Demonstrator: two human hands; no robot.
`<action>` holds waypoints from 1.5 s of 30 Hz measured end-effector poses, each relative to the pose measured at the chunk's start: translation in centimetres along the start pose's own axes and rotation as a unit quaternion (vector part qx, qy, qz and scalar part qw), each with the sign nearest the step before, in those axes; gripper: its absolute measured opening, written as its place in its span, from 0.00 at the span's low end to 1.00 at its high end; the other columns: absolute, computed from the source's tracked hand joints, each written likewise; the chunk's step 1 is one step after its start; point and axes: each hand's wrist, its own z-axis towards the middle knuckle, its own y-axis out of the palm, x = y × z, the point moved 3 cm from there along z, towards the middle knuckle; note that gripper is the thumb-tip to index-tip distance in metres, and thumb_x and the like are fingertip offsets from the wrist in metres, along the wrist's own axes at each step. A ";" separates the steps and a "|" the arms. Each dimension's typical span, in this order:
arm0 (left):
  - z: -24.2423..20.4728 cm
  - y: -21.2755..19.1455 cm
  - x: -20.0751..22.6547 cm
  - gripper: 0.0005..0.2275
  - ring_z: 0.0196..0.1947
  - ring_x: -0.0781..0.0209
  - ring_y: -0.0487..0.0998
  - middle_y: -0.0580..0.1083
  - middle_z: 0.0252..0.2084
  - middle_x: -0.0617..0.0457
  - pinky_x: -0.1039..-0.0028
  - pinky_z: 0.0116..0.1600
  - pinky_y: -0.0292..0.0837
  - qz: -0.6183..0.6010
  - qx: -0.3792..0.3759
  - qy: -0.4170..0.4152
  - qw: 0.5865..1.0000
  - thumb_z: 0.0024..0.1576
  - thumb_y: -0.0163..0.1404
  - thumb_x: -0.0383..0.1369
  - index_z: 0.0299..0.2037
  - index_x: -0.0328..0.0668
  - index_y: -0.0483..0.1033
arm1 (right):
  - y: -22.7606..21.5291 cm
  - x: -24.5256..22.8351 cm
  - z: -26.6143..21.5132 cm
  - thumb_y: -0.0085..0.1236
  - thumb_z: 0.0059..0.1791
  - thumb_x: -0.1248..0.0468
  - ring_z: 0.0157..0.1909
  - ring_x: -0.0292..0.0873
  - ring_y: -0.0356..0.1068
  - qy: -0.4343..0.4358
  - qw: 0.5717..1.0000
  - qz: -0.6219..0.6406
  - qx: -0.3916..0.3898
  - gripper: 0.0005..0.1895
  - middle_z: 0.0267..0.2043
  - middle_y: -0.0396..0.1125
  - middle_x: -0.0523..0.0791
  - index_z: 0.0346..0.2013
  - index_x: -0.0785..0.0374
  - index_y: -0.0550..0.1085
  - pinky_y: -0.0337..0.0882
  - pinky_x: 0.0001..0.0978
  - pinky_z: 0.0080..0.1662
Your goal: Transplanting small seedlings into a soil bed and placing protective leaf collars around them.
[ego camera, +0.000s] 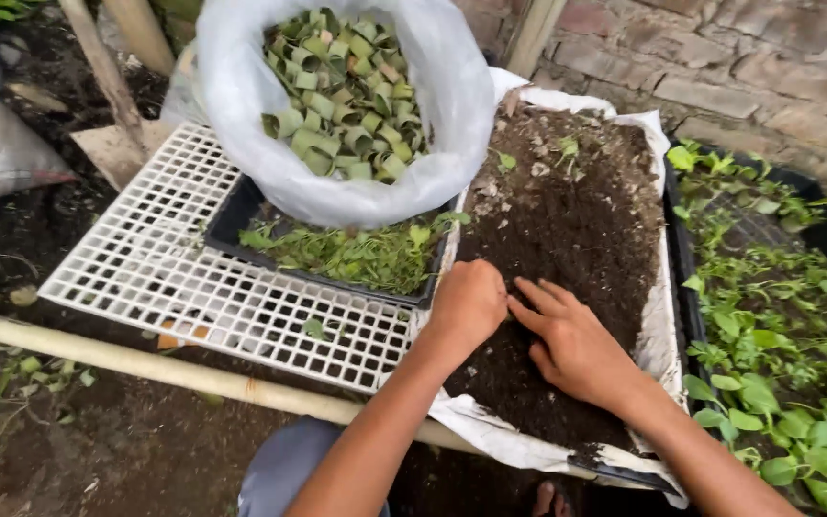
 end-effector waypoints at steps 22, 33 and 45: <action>-0.6 -0.4 1.3 0.07 0.29 0.41 0.82 0.79 0.25 0.43 0.60 0.35 0.79 0.100 0.017 0.097 0.990 0.54 0.50 0.27 0.30 0.40 0.83 | -3.8 -0.2 1.0 0.59 0.45 0.61 0.62 0.60 0.67 0.060 0.987 0.145 0.026 0.31 0.63 0.66 0.53 0.63 0.63 0.69 0.70 0.52 0.59; -5.7 0.6 9.2 0.18 0.37 0.65 0.90 0.86 0.42 0.56 0.74 0.45 0.86 -0.019 -0.101 0.025 0.994 0.51 0.60 0.41 0.51 0.51 0.81 | -8.1 4.6 -7.9 0.59 0.47 0.65 0.43 0.54 0.75 0.039 0.979 0.193 0.049 0.16 0.45 0.74 0.48 0.49 0.62 0.75 0.72 0.45 0.44; -2.0 1.3 2.8 0.19 0.32 0.77 0.93 0.91 0.34 0.71 0.84 0.45 0.94 0.014 -0.015 -0.072 0.997 0.48 0.61 0.44 0.52 0.70 0.85 | -11.6 33.0 -5.1 0.61 0.51 0.63 0.30 0.40 0.71 0.387 0.919 0.080 0.020 0.15 0.48 0.77 0.46 0.53 0.56 0.77 0.75 0.35 0.41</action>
